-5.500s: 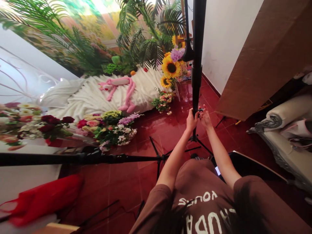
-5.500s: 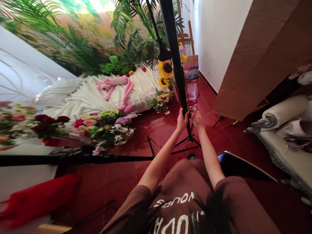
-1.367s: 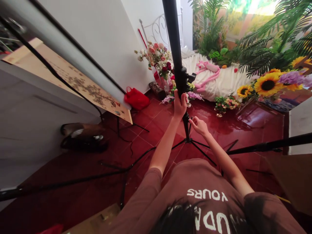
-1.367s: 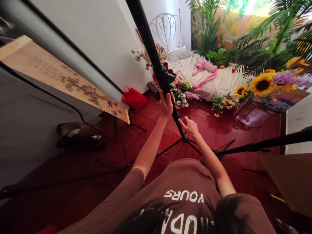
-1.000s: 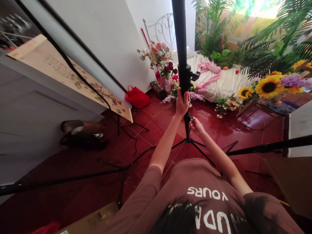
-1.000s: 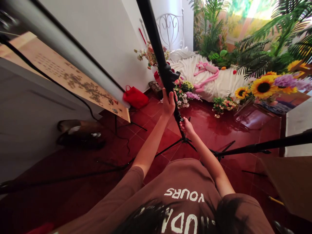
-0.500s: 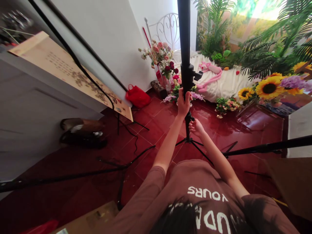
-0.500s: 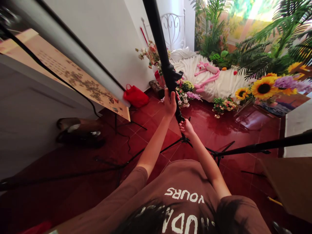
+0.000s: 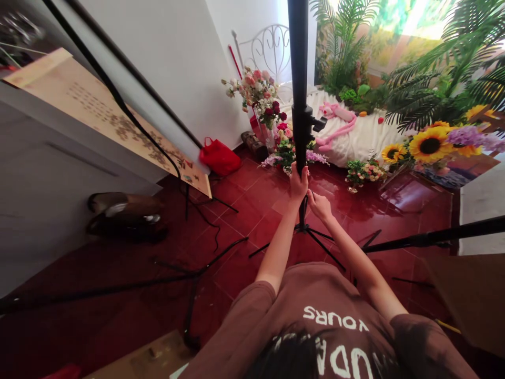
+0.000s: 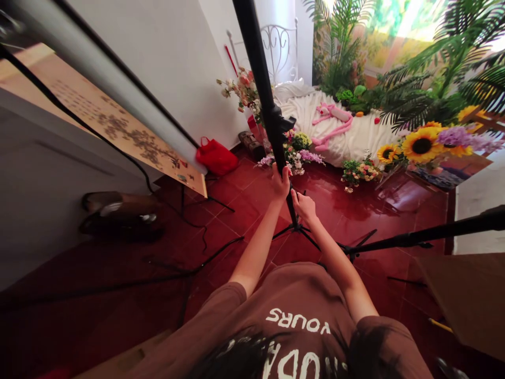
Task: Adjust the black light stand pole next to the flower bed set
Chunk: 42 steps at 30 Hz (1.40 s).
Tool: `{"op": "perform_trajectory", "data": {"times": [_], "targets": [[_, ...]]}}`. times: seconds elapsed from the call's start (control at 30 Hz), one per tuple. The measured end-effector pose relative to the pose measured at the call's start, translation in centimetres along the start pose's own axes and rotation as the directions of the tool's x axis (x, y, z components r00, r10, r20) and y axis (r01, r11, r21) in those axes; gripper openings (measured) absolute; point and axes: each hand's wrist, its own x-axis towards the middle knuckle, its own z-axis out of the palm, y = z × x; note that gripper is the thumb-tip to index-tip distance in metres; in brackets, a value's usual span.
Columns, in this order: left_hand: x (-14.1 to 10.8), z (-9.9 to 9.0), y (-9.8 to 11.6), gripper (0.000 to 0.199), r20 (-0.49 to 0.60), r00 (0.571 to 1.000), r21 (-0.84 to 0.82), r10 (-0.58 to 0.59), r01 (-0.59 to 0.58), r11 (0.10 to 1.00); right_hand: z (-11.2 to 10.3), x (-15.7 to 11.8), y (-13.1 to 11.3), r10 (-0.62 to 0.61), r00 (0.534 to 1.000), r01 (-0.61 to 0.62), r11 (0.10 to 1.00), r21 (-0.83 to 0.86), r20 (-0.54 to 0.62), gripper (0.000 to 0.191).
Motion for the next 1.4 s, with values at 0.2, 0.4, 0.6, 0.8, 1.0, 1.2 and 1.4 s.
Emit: {"op": "perform_trajectory", "data": {"times": [0.2,0.4,0.6,0.8,1.0,1.2,1.4], "targets": [[-0.1,0.4,-0.2,0.042,-0.032,0.999,0.006,-0.008,0.009,1.000,-0.2,1.6,1.4,-0.185,0.983,0.185,0.982,-0.025,0.014,0.052],[-0.2,0.4,0.1,0.041,-0.032,0.999,0.022,-0.022,0.023,1.000,0.2,2.4,1.5,-0.212,0.975,0.191,0.955,0.229,0.070,0.073],[0.0,0.2,-0.2,0.042,-0.015,1.000,0.038,0.002,-0.001,0.999,0.3,2.4,1.2,-0.133,0.982,0.053,0.877,0.478,0.136,0.079],[-1.7,1.6,1.9,0.046,-0.190,0.981,0.161,-0.050,0.081,0.984,0.9,0.6,1.3,-0.060,0.969,-0.132,0.690,0.712,0.238,0.071],[-8.2,1.8,2.5,0.043,-0.226,0.973,0.212,-0.036,0.086,0.974,1.2,-5.9,6.1,0.000,0.943,-0.283,0.531,0.799,0.333,0.052],[-14.7,4.2,2.1,0.043,-0.040,0.997,0.273,-0.063,0.071,0.959,-0.1,-12.1,13.9,0.320,0.889,-0.437,0.388,0.811,0.327,0.053],[-16.4,10.1,3.6,0.028,0.337,0.941,0.052,-0.036,0.020,0.998,-3.0,-17.1,19.3,0.604,0.788,-0.365,0.306,0.879,0.117,0.050]]}}
